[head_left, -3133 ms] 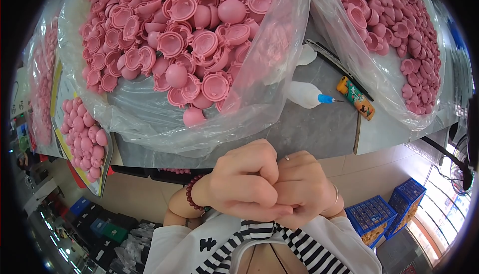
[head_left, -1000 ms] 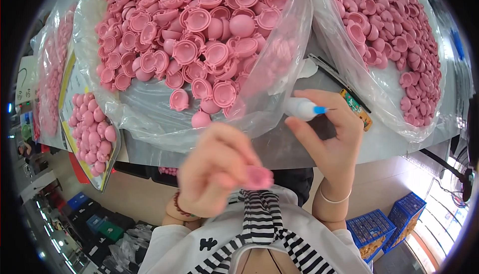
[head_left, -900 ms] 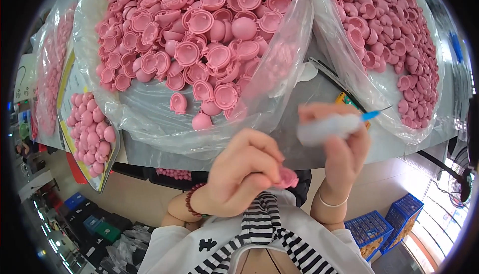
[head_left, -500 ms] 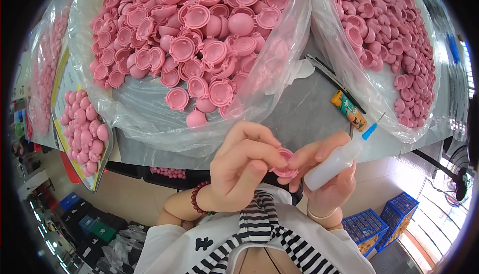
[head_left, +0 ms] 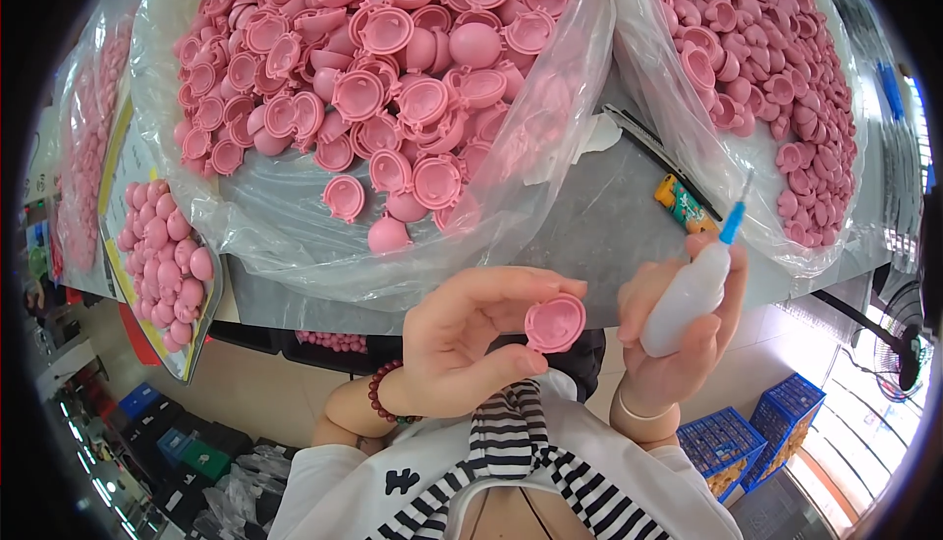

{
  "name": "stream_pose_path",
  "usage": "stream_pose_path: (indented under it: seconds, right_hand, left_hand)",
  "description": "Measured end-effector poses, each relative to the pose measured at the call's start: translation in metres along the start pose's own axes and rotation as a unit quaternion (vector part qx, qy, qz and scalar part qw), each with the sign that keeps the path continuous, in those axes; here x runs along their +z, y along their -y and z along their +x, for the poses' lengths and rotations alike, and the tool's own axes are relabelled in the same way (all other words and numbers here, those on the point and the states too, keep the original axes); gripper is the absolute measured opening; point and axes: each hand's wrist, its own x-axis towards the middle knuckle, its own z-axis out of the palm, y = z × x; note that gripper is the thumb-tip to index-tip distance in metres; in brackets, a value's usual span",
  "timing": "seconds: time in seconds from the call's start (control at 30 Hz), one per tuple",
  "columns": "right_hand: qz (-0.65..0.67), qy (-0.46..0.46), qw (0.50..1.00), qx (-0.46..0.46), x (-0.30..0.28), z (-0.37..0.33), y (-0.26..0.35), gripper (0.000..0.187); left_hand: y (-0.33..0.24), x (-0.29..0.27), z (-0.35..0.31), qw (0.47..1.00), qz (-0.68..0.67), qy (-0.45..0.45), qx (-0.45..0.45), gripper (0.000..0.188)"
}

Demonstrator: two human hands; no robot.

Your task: Applying glue to plastic sphere halves and pressing them together to assemble complete balls.

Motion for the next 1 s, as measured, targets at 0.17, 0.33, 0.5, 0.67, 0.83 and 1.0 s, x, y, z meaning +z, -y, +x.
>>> stream_pose_path:
  seconds: [0.17,0.33,0.5,0.67,0.83,1.0]
  right_hand:
    - [-0.023,0.009,1.0,0.014,-0.006,-0.005,0.002,0.052]
    - [0.028,0.056,0.982,-0.176,-0.006,0.003,-0.008,0.043]
    - [-0.145,0.142,0.916,-0.347,-0.009,0.007,-0.002,0.065]
    - [-0.172,0.146,0.912,-0.344,-0.005,0.004,-0.001,0.064]
    - [-0.177,0.142,0.913,-0.34,-0.006,0.003,0.002,0.065]
    - [-0.184,0.151,0.911,-0.337,-0.004,0.005,-0.001,0.064]
  left_hand:
    - [-0.003,-0.003,0.001,0.997,-0.062,0.033,-0.01,0.049]
    - [-0.003,-0.004,0.002,0.995,-0.082,0.055,-0.006,0.05]
    - [0.0,-0.006,0.001,0.997,-0.066,0.042,0.007,0.05]
    - [-0.004,-0.004,0.002,1.0,-0.01,0.012,-0.011,0.05]
    - [-0.003,-0.002,0.004,0.999,-0.033,0.032,0.006,0.048]
    - [-0.005,-0.001,0.001,1.0,0.002,-0.017,-0.023,0.052]
